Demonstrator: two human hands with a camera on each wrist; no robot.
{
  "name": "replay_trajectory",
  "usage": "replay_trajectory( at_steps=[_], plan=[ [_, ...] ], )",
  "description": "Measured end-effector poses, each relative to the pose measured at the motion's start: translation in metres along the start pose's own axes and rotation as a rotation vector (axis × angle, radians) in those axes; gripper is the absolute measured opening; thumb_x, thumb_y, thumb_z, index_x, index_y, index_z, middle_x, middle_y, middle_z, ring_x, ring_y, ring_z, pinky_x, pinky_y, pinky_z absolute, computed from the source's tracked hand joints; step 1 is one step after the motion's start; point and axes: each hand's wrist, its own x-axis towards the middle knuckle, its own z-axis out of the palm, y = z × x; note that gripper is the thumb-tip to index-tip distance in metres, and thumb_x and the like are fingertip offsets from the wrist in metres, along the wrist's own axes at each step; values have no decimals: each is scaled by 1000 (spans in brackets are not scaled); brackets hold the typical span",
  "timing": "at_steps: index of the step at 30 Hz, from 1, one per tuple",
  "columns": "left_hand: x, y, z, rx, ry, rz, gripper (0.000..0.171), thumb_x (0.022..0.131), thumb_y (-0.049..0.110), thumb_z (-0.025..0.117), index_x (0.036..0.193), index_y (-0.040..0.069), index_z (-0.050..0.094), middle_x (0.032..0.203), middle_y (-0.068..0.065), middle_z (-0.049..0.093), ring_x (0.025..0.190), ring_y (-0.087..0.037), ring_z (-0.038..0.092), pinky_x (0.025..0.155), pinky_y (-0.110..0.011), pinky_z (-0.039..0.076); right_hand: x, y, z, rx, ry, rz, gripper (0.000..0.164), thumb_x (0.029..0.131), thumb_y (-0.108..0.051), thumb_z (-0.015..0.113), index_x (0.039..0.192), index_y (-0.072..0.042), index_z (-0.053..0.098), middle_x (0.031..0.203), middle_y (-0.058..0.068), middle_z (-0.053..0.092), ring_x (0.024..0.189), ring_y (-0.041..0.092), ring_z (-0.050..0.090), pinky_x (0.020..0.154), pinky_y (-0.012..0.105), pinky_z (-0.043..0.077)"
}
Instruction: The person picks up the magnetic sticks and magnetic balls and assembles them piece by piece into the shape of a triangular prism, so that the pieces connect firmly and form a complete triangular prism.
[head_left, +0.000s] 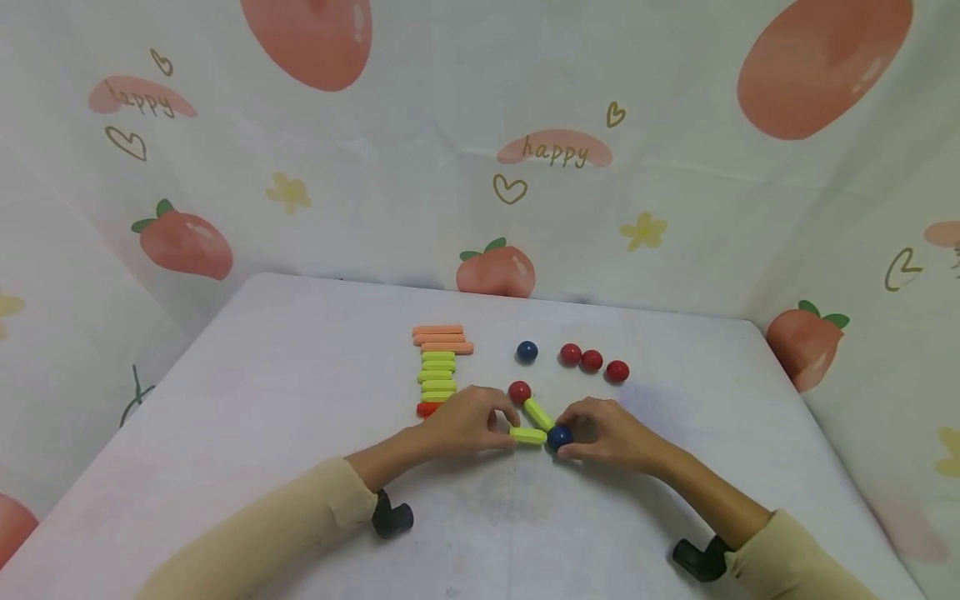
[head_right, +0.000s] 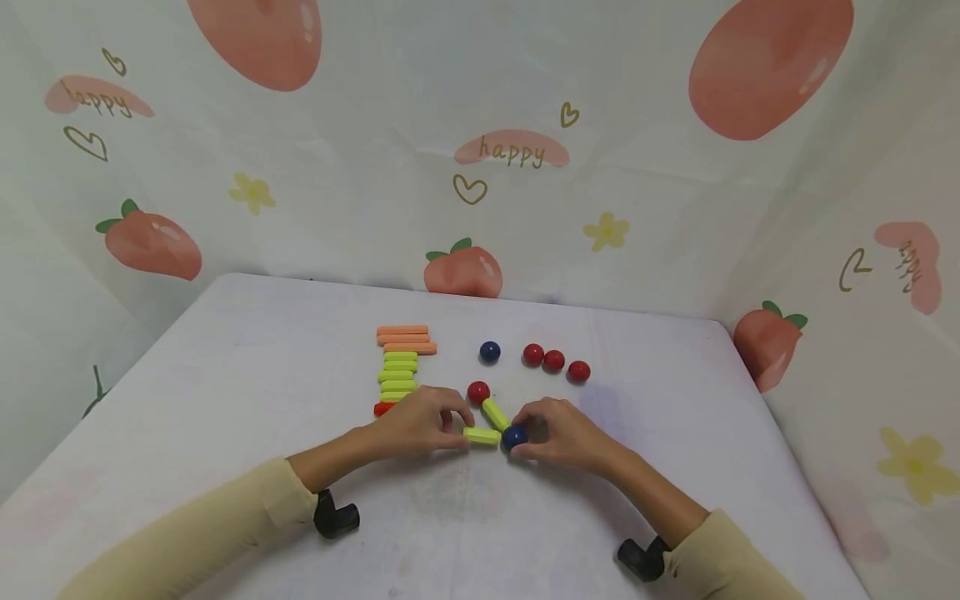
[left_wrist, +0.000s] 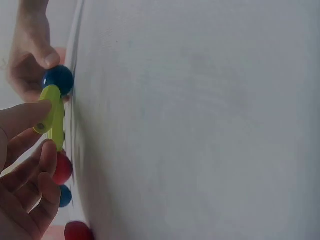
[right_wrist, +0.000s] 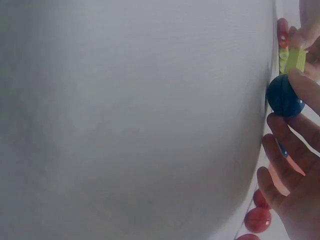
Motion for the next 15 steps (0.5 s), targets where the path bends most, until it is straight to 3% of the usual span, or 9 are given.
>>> replay_trajectory(
  at_steps=[15],
  plan=[
    [1, -2, 2, -78, -59, -29, 24, 86, 21, 79, 109, 18, 73, 94, 15, 68, 76, -7, 57, 70, -21, 52, 0, 3, -1, -2, 7, 1, 38, 81, -34, 83, 109, -11, 71, 103, -6, 69, 95, 13, 61, 84, 28, 55]
  ],
)
